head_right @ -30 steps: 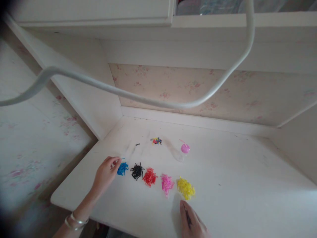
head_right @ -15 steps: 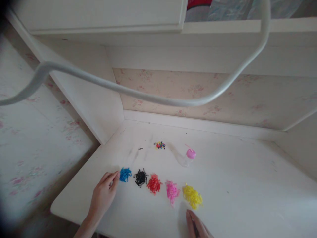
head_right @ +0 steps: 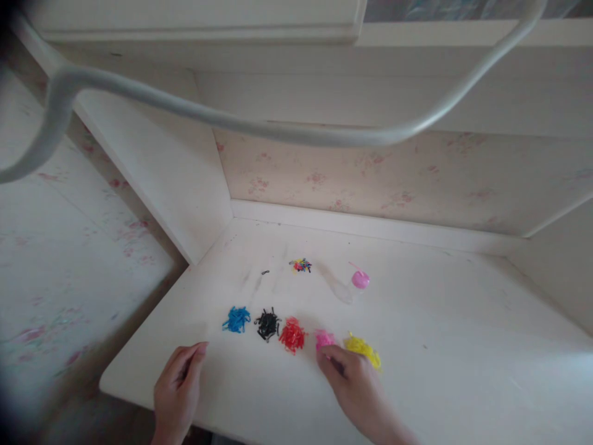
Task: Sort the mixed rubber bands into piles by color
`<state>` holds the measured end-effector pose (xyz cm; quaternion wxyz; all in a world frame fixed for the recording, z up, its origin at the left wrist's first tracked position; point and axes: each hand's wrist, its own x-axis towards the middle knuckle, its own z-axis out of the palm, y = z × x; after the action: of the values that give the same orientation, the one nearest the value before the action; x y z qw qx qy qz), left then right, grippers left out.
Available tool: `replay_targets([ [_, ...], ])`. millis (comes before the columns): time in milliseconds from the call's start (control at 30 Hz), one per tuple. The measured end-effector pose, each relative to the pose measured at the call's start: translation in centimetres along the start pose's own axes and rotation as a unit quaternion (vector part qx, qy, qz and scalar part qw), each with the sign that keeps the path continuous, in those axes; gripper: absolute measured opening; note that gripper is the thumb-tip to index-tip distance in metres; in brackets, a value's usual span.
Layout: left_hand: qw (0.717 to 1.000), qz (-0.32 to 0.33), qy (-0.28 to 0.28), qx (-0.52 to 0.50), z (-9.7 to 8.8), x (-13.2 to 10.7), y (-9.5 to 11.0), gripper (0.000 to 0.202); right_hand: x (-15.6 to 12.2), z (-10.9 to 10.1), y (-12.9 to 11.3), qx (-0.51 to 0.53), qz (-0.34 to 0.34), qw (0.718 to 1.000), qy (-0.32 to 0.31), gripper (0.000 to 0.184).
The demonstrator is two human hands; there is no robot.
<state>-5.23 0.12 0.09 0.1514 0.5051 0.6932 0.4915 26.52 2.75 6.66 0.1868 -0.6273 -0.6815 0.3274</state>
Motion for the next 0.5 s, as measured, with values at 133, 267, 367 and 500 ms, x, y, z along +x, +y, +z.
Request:
replay_targets([
  [133,1.0,0.03,-0.001,-0.003,-0.2,-0.8,-0.5,0.018,5.3,0.8,-3.5,-0.053,-0.056,0.995,-0.062,0.04],
  [267,0.997,0.077,-0.003,0.006,0.1,-1.1,-1.1,0.016,10.5,2.7,-4.5,-0.156,-0.038,0.983,-0.088,0.031],
  [367,0.995,0.099,0.008,0.012,0.2,-1.1,-1.2,0.016,13.7,4.3,-5.4,-0.204,-0.022,0.975,-0.082,0.036],
  [500,0.994,0.111,-0.006,0.015,0.3,-1.1,-0.9,0.016,16.7,5.9,-7.2,-0.253,0.008,0.964,-0.077,0.042],
])
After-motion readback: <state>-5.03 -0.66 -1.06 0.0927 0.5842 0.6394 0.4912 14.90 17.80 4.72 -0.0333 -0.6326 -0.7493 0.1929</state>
